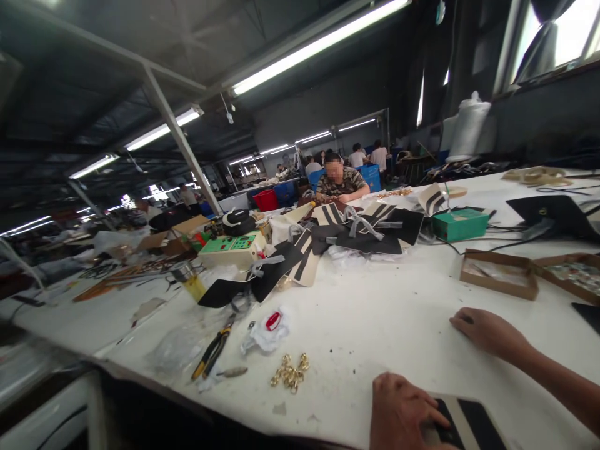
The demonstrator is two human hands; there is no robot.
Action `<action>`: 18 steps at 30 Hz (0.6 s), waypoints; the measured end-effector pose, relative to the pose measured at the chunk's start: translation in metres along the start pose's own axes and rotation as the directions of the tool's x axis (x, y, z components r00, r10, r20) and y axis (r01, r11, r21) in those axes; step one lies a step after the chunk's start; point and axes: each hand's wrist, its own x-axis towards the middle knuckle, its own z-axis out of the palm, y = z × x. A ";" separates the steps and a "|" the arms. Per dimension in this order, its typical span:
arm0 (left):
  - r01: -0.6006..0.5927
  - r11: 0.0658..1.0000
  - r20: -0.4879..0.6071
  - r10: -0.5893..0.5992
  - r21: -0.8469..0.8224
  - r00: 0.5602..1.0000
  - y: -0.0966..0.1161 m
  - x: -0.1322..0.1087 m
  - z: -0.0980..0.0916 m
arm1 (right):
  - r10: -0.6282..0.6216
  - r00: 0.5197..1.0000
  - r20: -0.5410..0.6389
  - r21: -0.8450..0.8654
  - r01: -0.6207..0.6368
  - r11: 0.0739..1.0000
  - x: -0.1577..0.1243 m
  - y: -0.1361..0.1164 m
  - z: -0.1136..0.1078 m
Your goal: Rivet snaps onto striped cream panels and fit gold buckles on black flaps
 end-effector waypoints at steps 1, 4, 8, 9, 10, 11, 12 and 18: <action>0.006 1.000 0.009 -0.006 0.006 1.000 0.000 0.000 0.000 | -0.007 1.000 0.009 0.006 0.007 1.000 0.003 0.003 0.001; 0.032 0.999 0.001 -0.032 -0.005 0.999 0.002 -0.001 -0.001 | -0.017 1.000 0.008 0.009 0.017 1.000 0.010 0.013 0.004; 0.053 0.998 0.004 -0.053 -0.040 0.999 0.003 -0.002 -0.002 | -0.021 1.000 -0.013 0.009 0.021 1.000 0.015 0.022 0.008; 0.055 0.997 -0.004 -0.055 -0.050 0.998 0.003 -0.002 -0.002 | -0.028 1.000 -0.013 0.008 0.028 1.000 0.016 0.023 0.009; 0.055 0.997 -0.014 -0.056 -0.060 0.998 0.003 -0.002 -0.002 | -0.029 0.999 -0.015 0.002 0.029 1.000 0.016 0.022 0.009; 0.056 0.996 -0.022 -0.057 -0.066 0.998 0.003 -0.002 -0.001 | -0.024 1.000 -0.017 -0.007 0.024 1.000 0.016 0.021 0.009; 0.057 0.996 -0.022 -0.058 -0.064 0.998 0.003 -0.002 -0.002 | -0.016 1.000 -0.019 -0.016 0.016 1.000 0.015 0.020 0.009; 0.063 0.997 -0.005 -0.063 -0.054 0.998 0.006 -0.002 -0.003 | 0.001 1.000 -0.022 -0.042 -0.002 0.999 0.013 0.013 0.007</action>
